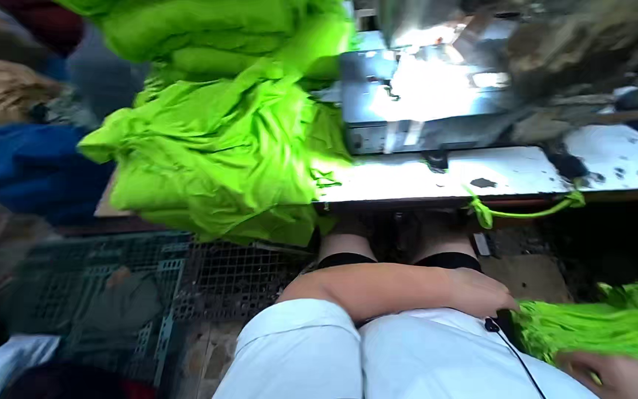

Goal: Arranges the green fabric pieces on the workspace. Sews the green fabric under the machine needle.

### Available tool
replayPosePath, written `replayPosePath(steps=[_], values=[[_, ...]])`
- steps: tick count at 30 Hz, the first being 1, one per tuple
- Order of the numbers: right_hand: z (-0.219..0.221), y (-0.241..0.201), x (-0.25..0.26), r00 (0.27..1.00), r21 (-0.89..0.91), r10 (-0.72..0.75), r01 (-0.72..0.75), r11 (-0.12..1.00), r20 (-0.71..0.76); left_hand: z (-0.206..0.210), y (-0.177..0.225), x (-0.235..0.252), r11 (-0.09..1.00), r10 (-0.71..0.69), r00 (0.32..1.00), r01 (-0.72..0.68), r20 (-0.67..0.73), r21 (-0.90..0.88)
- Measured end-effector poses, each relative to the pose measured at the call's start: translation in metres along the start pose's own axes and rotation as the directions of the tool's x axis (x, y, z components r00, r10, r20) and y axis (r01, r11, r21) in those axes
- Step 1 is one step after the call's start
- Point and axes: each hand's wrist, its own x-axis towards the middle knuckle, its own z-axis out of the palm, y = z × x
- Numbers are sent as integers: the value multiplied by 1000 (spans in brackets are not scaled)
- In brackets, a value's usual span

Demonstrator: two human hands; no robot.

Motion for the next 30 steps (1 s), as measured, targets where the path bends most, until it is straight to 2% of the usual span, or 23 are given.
replayPosePath(steps=[1, 2, 3, 5, 6, 7, 9, 10, 11, 13, 15, 17, 19, 20, 22, 23, 24, 27, 28, 30], values=[[-4, -9, 32, 974, -61, -166, 158, 986, -151, 2, -12, -29, 992, -86, 991, 76, -98, -98], [-7, -24, 65, 899, -135, -336, 310, 941, -280, 7, -24, -59, 971, -176, 967, 140, -185, -193], [-11, -47, 97, 818, -196, -465, 422, 885, -340, 15, -33, -90, 940, -271, 928, 199, -257, -275], [-17, -112, 142, 760, -228, -598, 553, 801, -257, 38, -41, -154, 845, -483, 806, 327, -341, -423], [-16, -146, 156, 750, -258, -643, 598, 759, -154, 54, -41, -181, 785, -586, 713, 381, -385, -489], [-11, -179, 169, 722, -284, -690, 651, 704, -54, 71, -39, -206, 721, -680, 585, 423, -441, -549], [3, -243, 186, 646, -183, -762, 755, 630, 42, 102, -34, -248, 559, -828, 276, 486, -488, -672], [11, -273, 194, 638, -69, -770, 769, 635, 24, 116, -31, -262, 470, -872, 126, 487, -474, -736], [17, -300, 203, 668, 66, -744, 742, 667, -4, 127, -29, -274, 399, -890, -3, 475, -455, -784], [30, -345, 224, 751, 320, -655, 643, 696, -84, 143, -27, -286, 355, -858, -188, 457, -478, -816], [42, -370, 235, 806, 492, -583, 551, 674, -104, 151, -28, -288, 427, -742, -303, 475, -599, -769], [46, -375, 234, 787, 467, -608, 579, 668, -105, 144, -32, -288, 510, -565, -374, 542, -736, -668], [41, -364, 224, 685, 283, -712, 721, 633, -154, 124, -39, -288, 564, -388, -362, 635, -848, -529], [36, -356, 216, 599, 188, -769, 800, 569, -222, 107, -41, -288, 583, -321, -330, 670, -888, -460], [18, -339, 203, 348, 73, -826, 932, 354, -443, 61, -38, -282, 643, -222, -237, 694, -946, -325], [2, -331, 195, 247, 76, -810, 967, 245, -532, 34, -35, -277, 693, -174, -182, 676, -968, -252], [-16, -322, 188, 187, 105, -781, 982, 155, -596, 6, -30, -270, 757, -133, -126, 627, -983, -183], [-73, -286, 160, 149, 176, -644, 984, 23, -751, -64, -2, -240, 941, -125, 83, 327, -989, -92], [-86, -272, 150, 139, 178, -596, 984, -7, -791, -78, 8, -228, 972, -134, 155, 211, -979, -100], [-98, -244, 133, 126, 160, -535, 987, -17, -836, -91, 23, -202, 992, -126, 234, 49, -964, -118]])
